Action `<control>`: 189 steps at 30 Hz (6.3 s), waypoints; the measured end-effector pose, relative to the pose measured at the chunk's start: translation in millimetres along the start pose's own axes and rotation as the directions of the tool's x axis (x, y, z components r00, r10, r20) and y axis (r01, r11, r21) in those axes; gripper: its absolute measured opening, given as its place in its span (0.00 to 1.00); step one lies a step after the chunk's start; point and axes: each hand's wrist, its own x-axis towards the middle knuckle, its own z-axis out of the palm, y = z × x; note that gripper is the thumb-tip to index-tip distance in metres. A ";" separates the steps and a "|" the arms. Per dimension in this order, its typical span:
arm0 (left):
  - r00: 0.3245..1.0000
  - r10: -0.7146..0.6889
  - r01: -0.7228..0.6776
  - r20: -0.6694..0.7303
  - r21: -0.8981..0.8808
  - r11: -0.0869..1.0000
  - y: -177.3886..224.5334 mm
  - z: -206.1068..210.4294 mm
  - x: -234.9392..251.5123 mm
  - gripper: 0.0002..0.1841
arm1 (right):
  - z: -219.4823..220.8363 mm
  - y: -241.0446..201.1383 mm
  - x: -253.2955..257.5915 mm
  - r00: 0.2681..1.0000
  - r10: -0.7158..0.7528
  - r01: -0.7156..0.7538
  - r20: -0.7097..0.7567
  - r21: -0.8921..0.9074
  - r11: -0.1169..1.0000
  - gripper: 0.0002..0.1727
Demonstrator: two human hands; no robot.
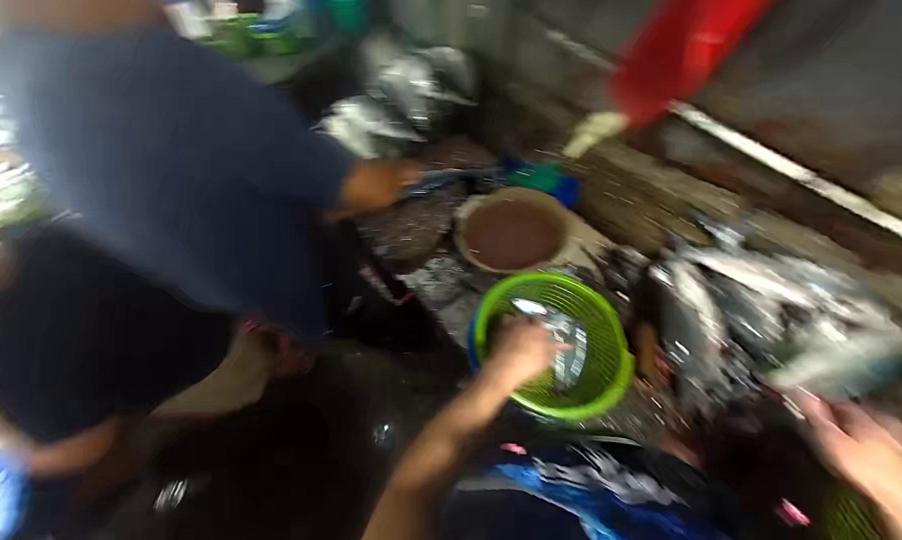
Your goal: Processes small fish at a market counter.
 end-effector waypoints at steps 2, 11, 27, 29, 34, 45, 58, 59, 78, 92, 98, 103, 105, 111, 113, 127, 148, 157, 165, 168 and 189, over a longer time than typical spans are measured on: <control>0.966 -0.015 0.008 0.257 0.029 1.000 -6.6 18.0 31.1 0.36 | -0.1 13.7 6.7 0.992 0.123 -0.129 -0.041 -0.202 0.971 0.40; 0.926 0.041 -0.084 0.375 0.098 0.992 4.5 77.7 80.0 0.32 | 72.7 -6.2 -35.1 0.854 -0.224 0.176 -0.470 -0.145 0.974 0.25; 0.908 -0.037 0.186 0.418 -0.319 0.929 0.1 118.6 100.2 0.27 | 77.3 57.9 -109.5 0.454 0.159 -0.032 -0.876 0.162 0.986 0.11; 0.903 -0.033 0.172 0.429 -0.287 0.942 1.6 118.3 99.1 0.32 | 101.7 40.9 -104.7 0.551 0.119 0.067 -0.826 0.186 0.980 0.11; 0.897 -0.050 0.073 0.440 -0.036 0.997 15.0 113.6 101.4 0.38 | 141.6 0.9 -90.9 0.728 -0.166 0.310 -0.665 0.103 0.945 0.13; 0.929 0.213 0.175 0.302 -0.868 0.465 16.6 72.4 78.4 0.21 | 169.1 -77.1 -31.9 0.734 -0.404 0.570 -0.547 0.172 0.803 0.16; 0.922 0.381 -0.239 0.076 -0.663 0.710 30.0 -9.1 -39.0 0.22 | 176.1 -163.3 -88.4 0.782 -0.257 0.606 -0.568 0.594 0.529 0.23; 0.920 0.389 -0.271 0.040 -0.651 0.709 29.4 -20.9 -42.5 0.20 | 172.9 -175.0 -91.0 0.794 -0.272 0.600 -0.543 0.633 0.489 0.25; 0.782 0.596 -0.577 0.181 -0.149 0.803 20.2 33.8 2.9 0.24 | 140.2 -126.2 -43.0 0.994 -0.032 0.098 -0.107 0.698 0.710 0.13; 0.900 0.410 -0.334 0.147 -0.371 0.867 22.4 37.8 10.1 0.22 | 163.6 -129.2 -26.6 0.884 -0.355 0.464 -0.304 0.481 0.744 0.16; 0.900 0.412 -0.326 0.142 -0.408 0.853 7.4 47.8 -9.5 0.19 | 182.7 -126.4 -48.6 0.911 -0.192 0.377 -0.366 0.545 0.749 0.14; 0.894 0.419 -0.337 0.159 -0.377 0.862 7.1 46.6 -11.4 0.20 | 182.2 -126.0 -46.7 0.902 -0.273 0.417 -0.334 0.512 0.751 0.17; 0.883 0.429 -0.348 0.190 -0.351 0.870 8.3 45.4 -9.7 0.21 | 181.0 -123.8 -43.8 0.899 -0.310 0.431 -0.311 0.495 0.754 0.19; 0.780 0.506 -0.454 0.367 -0.225 0.862 4.8 36.4 -6.1 0.25 | 171.0 -104.3 -50.8 0.897 -0.411 0.424 -0.162 0.578 0.697 0.21; 0.736 0.515 -0.490 0.440 -0.178 0.853 -1.8 30.9 -1.9 0.26 | 163.1 -94.0 -56.8 0.906 -0.421 0.334 -0.040 0.680 0.653 0.21; 0.732 0.418 -0.562 0.538 0.130 0.817 -26.7 22.1 122.9 0.23 | 99.2 -4.6 -34.9 0.923 0.383 -0.380 -0.040 0.058 0.923 0.58; 0.603 0.638 -0.603 0.478 -0.250 0.758 31.2 19.2 63.2 0.25 | 144.6 -132.3 -27.7 0.994 -0.101 0.083 -0.032 0.825 0.558 0.15; 0.677 0.511 -0.460 0.529 -0.239 0.856 38.2 45.8 13.9 0.29 | 145.1 -101.5 -42.2 0.991 0.086 0.007 -0.107 0.670 0.742 0.15; 0.735 0.469 -0.287 0.489 -0.401 0.870 39.9 41.7 14.9 0.27 | 172.2 -93.7 -45.8 0.767 -0.335 0.479 -0.547 0.141 0.867 0.10; 0.743 0.443 -0.225 0.501 -0.437 0.871 35.1 44.8 18.9 0.26 | 172.2 -104.7 -54.8 0.928 -0.235 0.345 -0.289 0.430 0.834 0.15; 0.527 0.518 -0.461 0.673 -0.286 0.840 37.6 34.0 17.4 0.28 | 153.8 -76.5 -70.9 0.942 -0.325 0.314 -0.081 0.550 0.774 0.19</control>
